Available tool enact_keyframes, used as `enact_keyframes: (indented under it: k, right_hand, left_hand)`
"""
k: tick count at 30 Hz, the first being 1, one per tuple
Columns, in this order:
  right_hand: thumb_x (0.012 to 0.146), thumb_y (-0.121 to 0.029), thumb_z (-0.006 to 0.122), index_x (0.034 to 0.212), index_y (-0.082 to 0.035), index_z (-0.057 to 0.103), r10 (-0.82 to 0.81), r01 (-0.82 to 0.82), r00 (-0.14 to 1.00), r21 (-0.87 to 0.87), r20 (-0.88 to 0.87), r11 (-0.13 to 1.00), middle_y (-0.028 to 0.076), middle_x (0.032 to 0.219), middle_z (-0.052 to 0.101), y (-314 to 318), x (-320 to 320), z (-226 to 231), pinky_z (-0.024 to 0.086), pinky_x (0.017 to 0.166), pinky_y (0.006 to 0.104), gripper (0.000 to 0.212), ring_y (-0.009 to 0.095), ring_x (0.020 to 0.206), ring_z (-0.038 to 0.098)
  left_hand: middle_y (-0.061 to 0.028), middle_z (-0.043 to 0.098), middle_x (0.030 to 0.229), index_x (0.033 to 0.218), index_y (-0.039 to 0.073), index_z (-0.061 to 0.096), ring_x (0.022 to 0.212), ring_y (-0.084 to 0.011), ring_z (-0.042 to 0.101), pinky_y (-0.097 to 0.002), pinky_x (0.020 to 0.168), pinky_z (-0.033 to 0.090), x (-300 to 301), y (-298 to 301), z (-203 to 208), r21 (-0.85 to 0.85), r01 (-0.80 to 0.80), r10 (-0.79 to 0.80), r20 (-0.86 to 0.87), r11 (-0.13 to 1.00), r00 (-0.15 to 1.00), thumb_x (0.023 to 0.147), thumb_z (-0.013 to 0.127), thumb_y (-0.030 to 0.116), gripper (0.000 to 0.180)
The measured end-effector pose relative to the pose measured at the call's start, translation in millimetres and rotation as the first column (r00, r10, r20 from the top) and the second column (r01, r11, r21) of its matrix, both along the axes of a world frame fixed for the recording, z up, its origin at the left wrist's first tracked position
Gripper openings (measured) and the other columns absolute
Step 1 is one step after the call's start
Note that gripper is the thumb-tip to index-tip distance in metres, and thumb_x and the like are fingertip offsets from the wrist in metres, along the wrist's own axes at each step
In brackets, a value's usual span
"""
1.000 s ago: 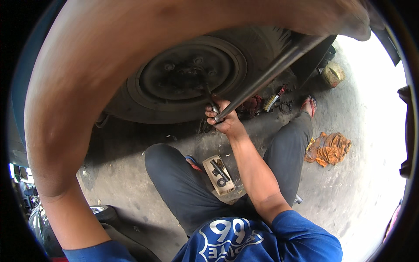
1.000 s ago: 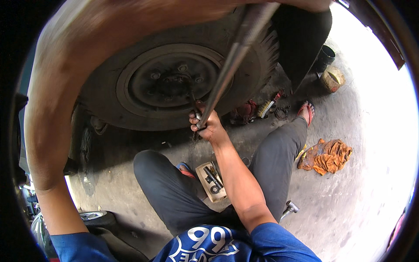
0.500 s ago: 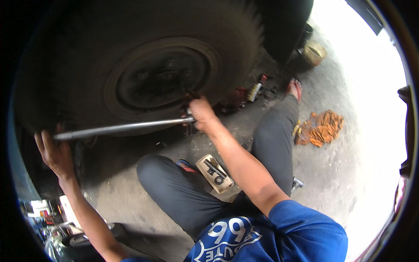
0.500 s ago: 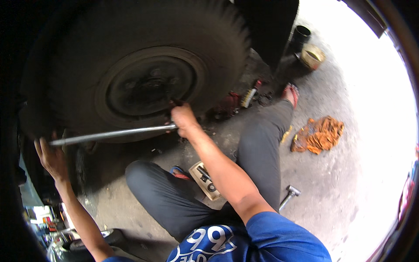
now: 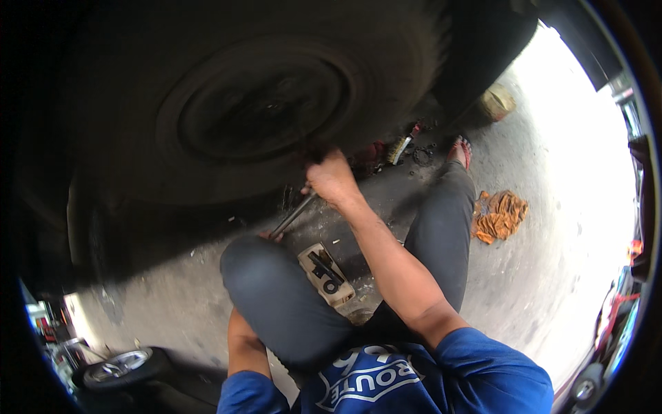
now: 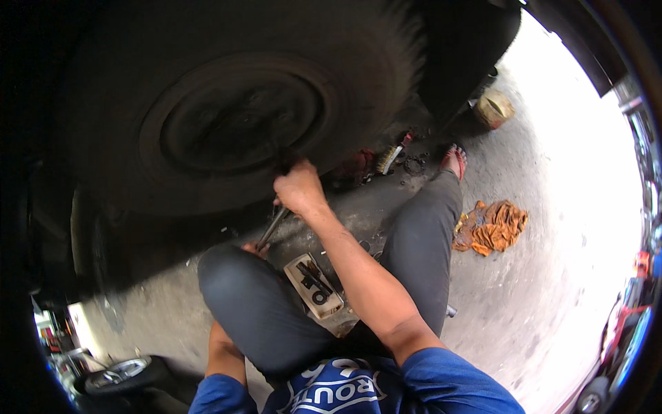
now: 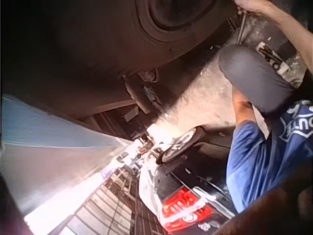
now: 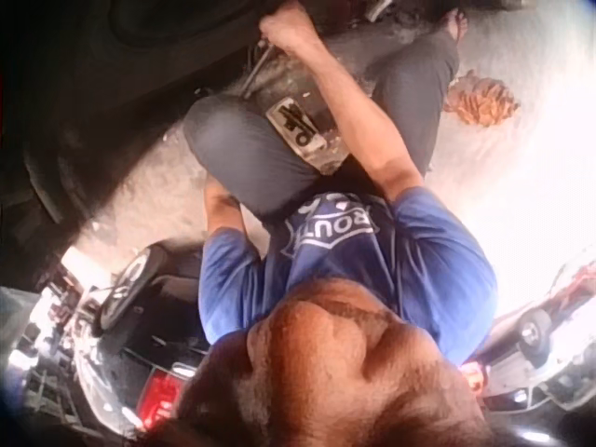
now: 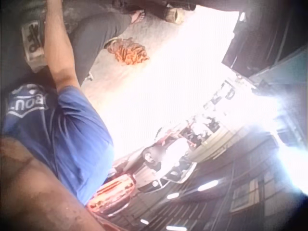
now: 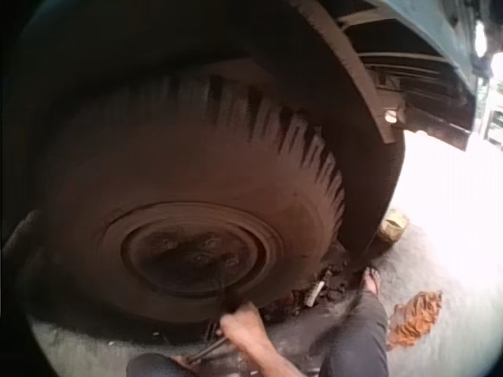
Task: The person sits under a raised vehicle and uses a long metal wrench to tighten the lug nuts on a wheel. The person systematically rotates the wrench to secure each nut in sequence.
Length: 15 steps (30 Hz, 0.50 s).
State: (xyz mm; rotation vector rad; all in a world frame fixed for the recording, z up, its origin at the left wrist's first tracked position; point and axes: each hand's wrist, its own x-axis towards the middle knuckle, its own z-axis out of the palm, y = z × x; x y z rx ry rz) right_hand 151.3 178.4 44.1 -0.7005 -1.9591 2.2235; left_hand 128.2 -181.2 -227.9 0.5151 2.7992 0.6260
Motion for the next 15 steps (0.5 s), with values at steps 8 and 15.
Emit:
enact_keyframes:
  k: [8,15]
  right_hand:
    - [0.092,-0.011,0.051,0.118,0.007,0.06,-0.102,0.096,0.994,0.111,0.05,0.989,0.025,0.089,0.069,-10.8,19.3,25.2,0.061,0.061,0.0396,0.033,0.033,0.071,0.072]
    - [0.099,-0.021,0.054,0.111,0.005,0.064,0.067,-0.073,0.997,-0.227,-0.033,0.971,0.011,0.076,0.066,-65.2,-2.3,6.7,0.049,0.054,0.0332,0.031,0.015,0.057,0.059]
  left_hand:
    - [-0.0184,0.069,0.101,0.102,-0.003,0.07,0.103,-0.0338,0.064,-0.0446,0.093,0.049,-12.8,-29.8,108.7,0.073,-0.14,0.157,-0.363,0.987,0.919,0.085,0.074,0.023,0.031]
    - [-0.0174,0.064,0.117,0.103,0.003,0.067,0.119,-0.0374,0.055,-0.053,0.119,0.023,-13.8,-83.9,360.4,-0.089,-0.332,0.127,-0.809,0.939,0.574,0.087,0.074,0.021,0.025]
